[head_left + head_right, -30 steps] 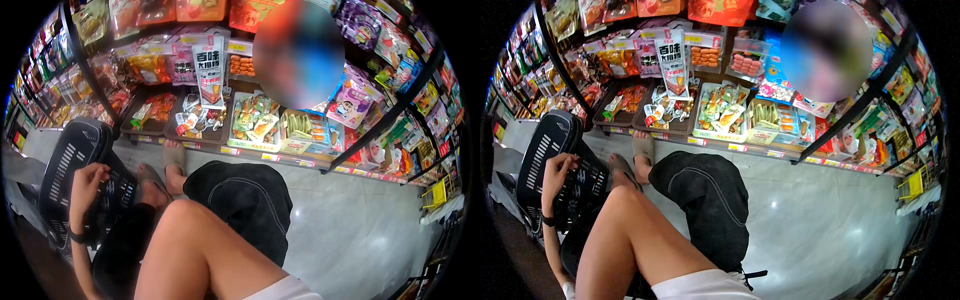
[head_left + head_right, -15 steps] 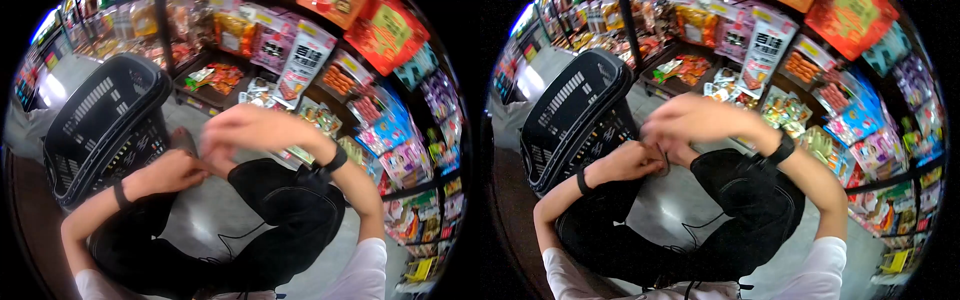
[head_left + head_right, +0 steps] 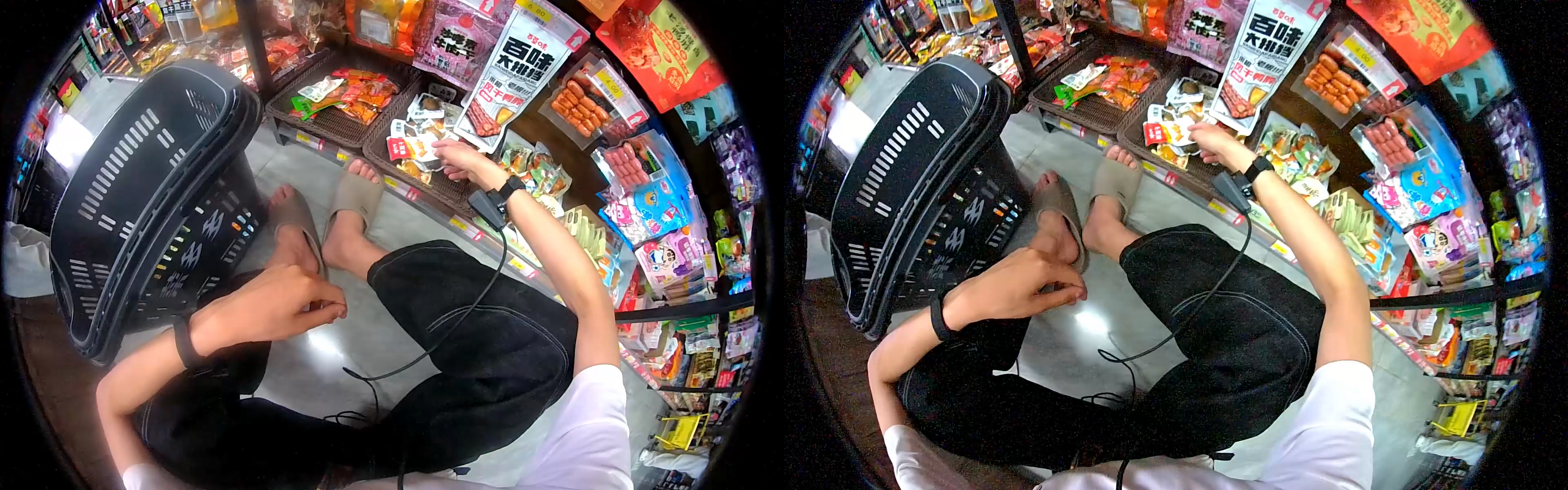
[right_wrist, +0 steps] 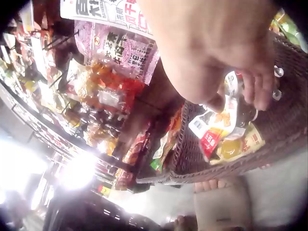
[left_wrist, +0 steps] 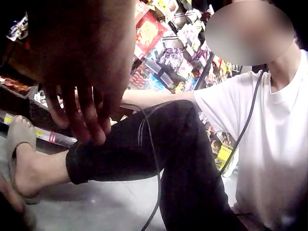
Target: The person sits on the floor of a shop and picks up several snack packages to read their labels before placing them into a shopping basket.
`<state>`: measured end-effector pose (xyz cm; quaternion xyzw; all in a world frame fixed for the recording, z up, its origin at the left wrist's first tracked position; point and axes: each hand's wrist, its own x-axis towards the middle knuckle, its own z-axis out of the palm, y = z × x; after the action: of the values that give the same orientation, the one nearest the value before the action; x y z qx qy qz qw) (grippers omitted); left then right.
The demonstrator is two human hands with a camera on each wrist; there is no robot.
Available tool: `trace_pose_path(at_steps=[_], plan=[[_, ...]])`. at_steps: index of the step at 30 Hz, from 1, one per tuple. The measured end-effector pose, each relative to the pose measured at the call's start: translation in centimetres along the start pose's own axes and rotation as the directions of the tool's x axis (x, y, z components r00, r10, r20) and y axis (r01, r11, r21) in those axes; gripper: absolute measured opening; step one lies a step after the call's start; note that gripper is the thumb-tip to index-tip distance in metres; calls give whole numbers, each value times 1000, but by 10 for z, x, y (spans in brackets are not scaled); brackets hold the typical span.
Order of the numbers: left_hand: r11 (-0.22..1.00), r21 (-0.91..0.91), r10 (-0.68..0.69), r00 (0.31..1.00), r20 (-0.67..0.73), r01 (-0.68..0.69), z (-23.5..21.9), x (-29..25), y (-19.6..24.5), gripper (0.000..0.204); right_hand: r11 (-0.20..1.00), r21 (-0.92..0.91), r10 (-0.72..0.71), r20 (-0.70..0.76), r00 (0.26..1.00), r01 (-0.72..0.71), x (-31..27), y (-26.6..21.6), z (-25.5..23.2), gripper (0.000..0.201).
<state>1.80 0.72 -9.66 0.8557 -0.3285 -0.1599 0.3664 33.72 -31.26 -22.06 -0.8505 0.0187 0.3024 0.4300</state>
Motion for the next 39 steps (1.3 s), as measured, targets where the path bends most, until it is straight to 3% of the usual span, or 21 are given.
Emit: trace_pose_path(at_steps=[2,4,5,7,9,11,13,16,17,19,21,23,25,27,29,31,33,35,36,37,39], plan=[[994,-7,104,993,-57,-105,-7,6,12,12,991,123,-43,-9,999,44,3,16,-4,50],[999,-14,31,999,-43,-31,-6,11,21,13,842,432,-382,53,923,324,29,62,-5,44],[1000,-16,9,1000,-24,-10,-5,13,20,13,929,199,-312,-28,950,311,45,58,0,39],[997,-29,-70,997,19,71,3,18,21,12,941,120,-305,-103,947,316,57,53,10,31],[988,-35,-148,988,42,150,5,18,24,12,950,205,-194,-201,960,235,16,20,22,31],[976,-48,-213,976,37,215,1,16,30,14,945,208,-208,-214,954,253,-15,-6,17,33],[975,-40,-220,975,-35,219,-8,23,48,14,942,99,-283,-278,918,321,-14,-27,13,34],[968,-4,-245,946,-212,250,-24,24,60,15,863,-93,-505,-156,849,496,-47,-81,1,30],[977,36,-186,923,-337,210,-26,19,49,17,813,-93,-582,-110,806,574,-70,-103,-2,30],[962,-94,-268,831,-488,255,-36,16,51,31,808,1,-586,99,804,589,-125,-147,-2,34],[976,-19,-176,728,-663,218,-49,9,53,55,711,71,-698,191,690,699,-191,-176,4,36],[965,100,-56,559,-827,244,-56,3,61,65,596,159,-793,272,546,787,-235,-196,18,35],[987,-79,-149,600,-786,142,-62,-7,68,69,521,276,-843,315,437,808,-262,-202,39,33],[911,-397,-339,746,-573,109,-64,-17,57,41,450,231,-871,327,367,863,-282,-206,52,28],[872,-476,-365,794,-485,110,-64,-25,66,30,416,284,-898,276,342,864,-283,-203,65,25],[841,-541,-355,770,-531,15,-63,-26,81,29,438,392,-898,215,383,809,-285,-199,78,22],[759,-639,-441,820,-365,124,-73,-32,92,30,355,519,-926,79,370,777,-296,-200,99,21],[861,-479,-380,841,-385,170,-76,-35,102,32,403,392,-915,149,375,827,-296,-199,100,33],[948,-316,-185,848,-497,21,-69,-31,92,36,444,313,-896,177,408,839,-298,-198,98,30],[961,-275,-161,846,-509,18,-67,-32,87,36,479,230,-875,200,441,847,-300,-198,97,28],[982,-187,-109,840,-532,9,-68,-33,85,37,498,288,-867,188,461,818,-299,-199,95,33]])
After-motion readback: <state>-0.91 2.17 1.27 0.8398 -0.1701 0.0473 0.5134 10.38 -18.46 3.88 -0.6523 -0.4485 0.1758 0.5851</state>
